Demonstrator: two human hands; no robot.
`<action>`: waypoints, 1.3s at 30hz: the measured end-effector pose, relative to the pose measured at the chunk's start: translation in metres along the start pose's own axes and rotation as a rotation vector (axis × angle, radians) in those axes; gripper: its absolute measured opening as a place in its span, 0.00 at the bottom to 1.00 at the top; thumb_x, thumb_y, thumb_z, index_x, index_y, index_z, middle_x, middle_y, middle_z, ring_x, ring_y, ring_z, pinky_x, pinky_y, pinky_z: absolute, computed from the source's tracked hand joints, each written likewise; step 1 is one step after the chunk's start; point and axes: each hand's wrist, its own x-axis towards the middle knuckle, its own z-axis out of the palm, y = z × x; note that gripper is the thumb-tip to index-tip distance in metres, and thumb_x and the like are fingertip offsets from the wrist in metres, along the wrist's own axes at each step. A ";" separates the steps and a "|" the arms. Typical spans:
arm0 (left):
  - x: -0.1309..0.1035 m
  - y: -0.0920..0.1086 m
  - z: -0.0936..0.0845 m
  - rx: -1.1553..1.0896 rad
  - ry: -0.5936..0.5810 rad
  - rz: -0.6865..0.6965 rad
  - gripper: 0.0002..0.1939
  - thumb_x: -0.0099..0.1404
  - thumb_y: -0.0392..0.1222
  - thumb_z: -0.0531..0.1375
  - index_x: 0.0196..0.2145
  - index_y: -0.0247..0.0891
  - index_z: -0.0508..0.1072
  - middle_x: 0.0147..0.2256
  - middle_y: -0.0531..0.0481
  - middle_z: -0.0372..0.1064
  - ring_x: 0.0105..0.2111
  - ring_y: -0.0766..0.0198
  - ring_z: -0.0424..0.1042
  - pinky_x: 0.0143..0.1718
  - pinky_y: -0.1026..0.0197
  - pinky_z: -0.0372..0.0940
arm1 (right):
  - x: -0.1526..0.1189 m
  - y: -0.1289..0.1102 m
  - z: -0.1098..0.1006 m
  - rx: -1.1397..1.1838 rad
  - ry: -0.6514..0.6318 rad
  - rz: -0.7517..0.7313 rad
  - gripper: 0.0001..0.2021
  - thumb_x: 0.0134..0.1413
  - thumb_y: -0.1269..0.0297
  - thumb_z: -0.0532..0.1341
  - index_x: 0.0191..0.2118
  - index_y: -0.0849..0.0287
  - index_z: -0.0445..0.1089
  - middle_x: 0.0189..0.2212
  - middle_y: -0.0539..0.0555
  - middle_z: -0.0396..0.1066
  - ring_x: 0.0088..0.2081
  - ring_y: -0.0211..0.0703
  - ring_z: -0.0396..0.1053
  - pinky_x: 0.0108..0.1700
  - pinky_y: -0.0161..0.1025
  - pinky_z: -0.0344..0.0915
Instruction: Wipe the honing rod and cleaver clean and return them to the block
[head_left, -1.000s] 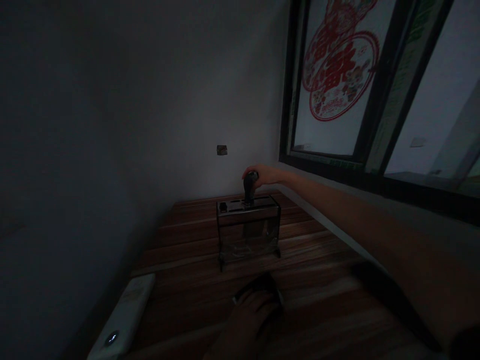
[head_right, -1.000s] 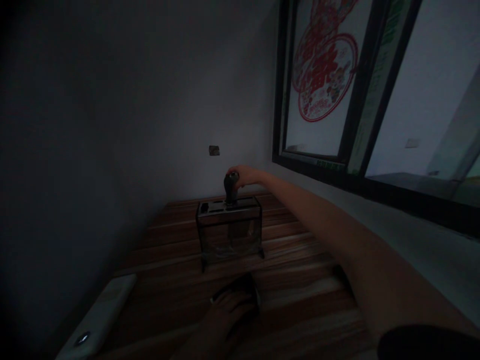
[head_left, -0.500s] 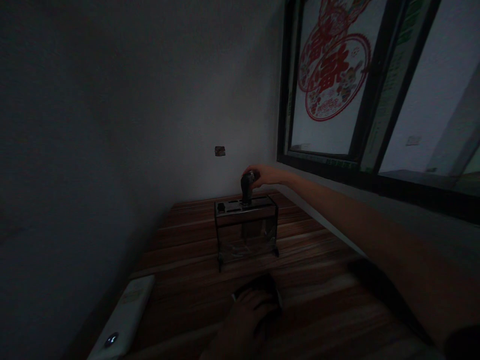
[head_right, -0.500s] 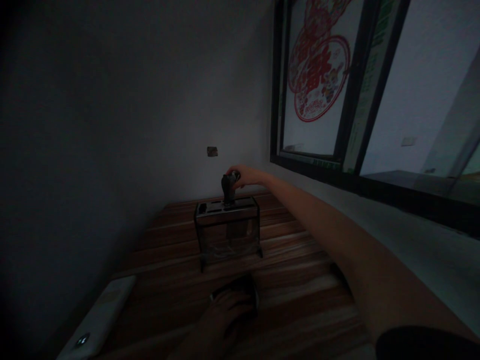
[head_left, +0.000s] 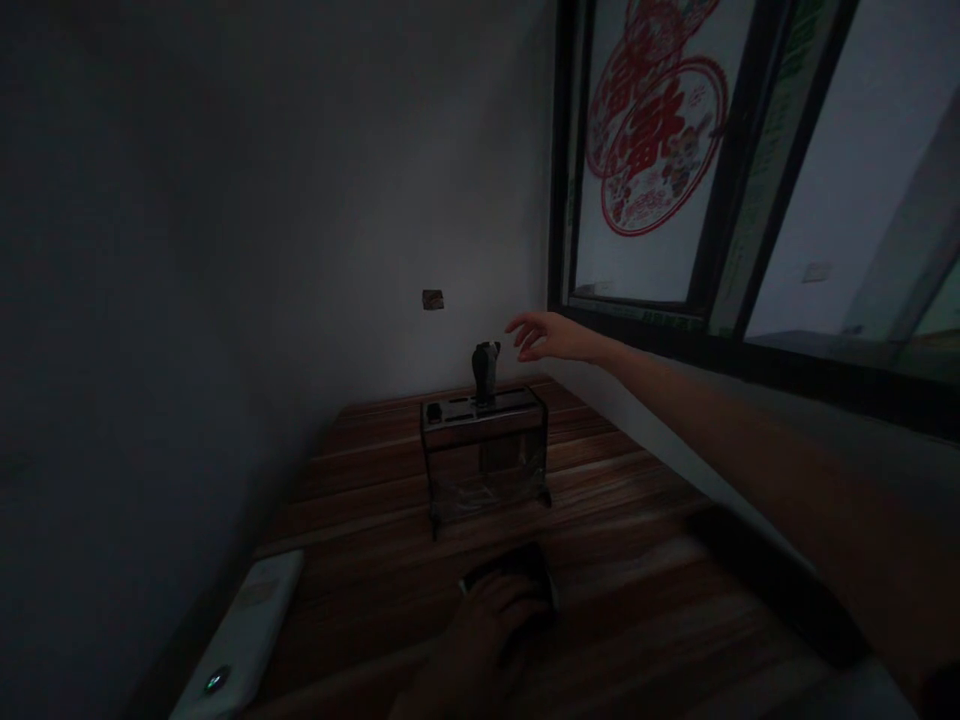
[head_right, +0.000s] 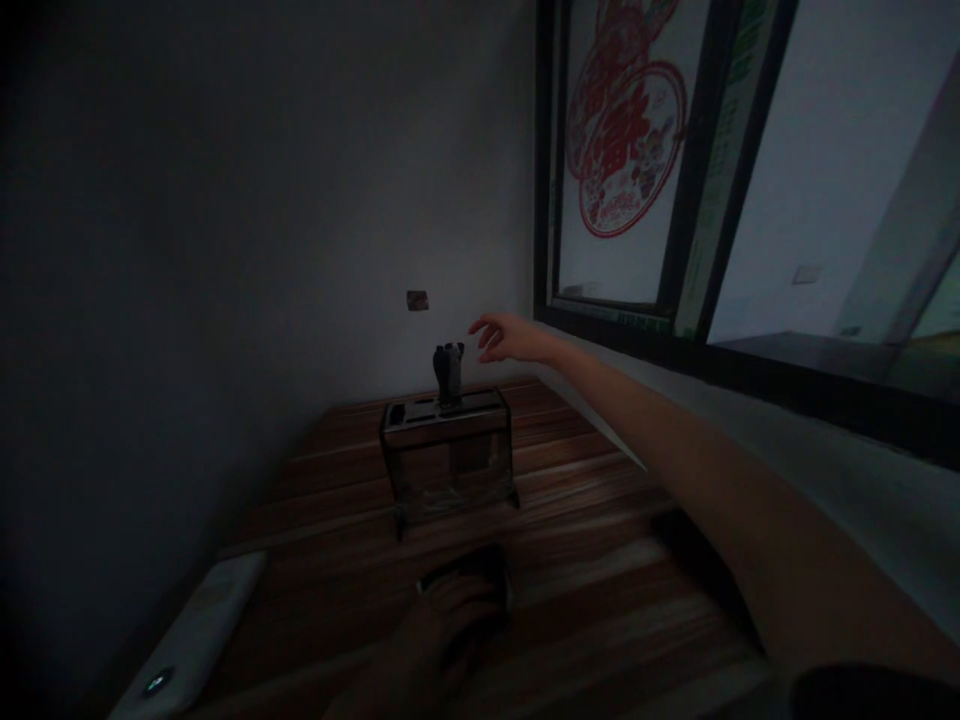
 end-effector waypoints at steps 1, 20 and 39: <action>0.000 0.001 -0.001 0.000 0.009 -0.006 0.25 0.58 0.33 0.54 0.52 0.50 0.61 0.55 0.54 0.58 0.54 0.62 0.56 0.57 0.53 0.51 | -0.007 0.001 -0.001 -0.005 0.035 0.003 0.22 0.40 0.68 0.65 0.45 0.60 0.63 0.36 0.55 0.69 0.35 0.40 0.69 0.39 0.40 0.67; 0.005 -0.051 -0.052 -0.220 0.895 -0.273 0.14 0.63 0.43 0.50 0.45 0.40 0.65 0.46 0.46 0.65 0.48 0.58 0.63 0.52 0.52 0.57 | -0.161 0.102 0.145 0.394 0.381 0.381 0.12 0.43 0.56 0.58 0.37 0.49 0.65 0.36 0.54 0.71 0.38 0.50 0.70 0.36 0.45 0.70; 0.042 -0.127 -0.137 -0.687 0.440 -0.199 0.44 0.47 0.43 0.67 0.59 0.42 0.52 0.61 0.44 0.46 0.60 0.53 0.47 0.59 0.50 0.46 | -0.087 0.124 0.129 0.659 0.174 0.033 0.39 0.36 0.60 0.68 0.57 0.51 0.53 0.56 0.55 0.56 0.57 0.47 0.54 0.59 0.47 0.48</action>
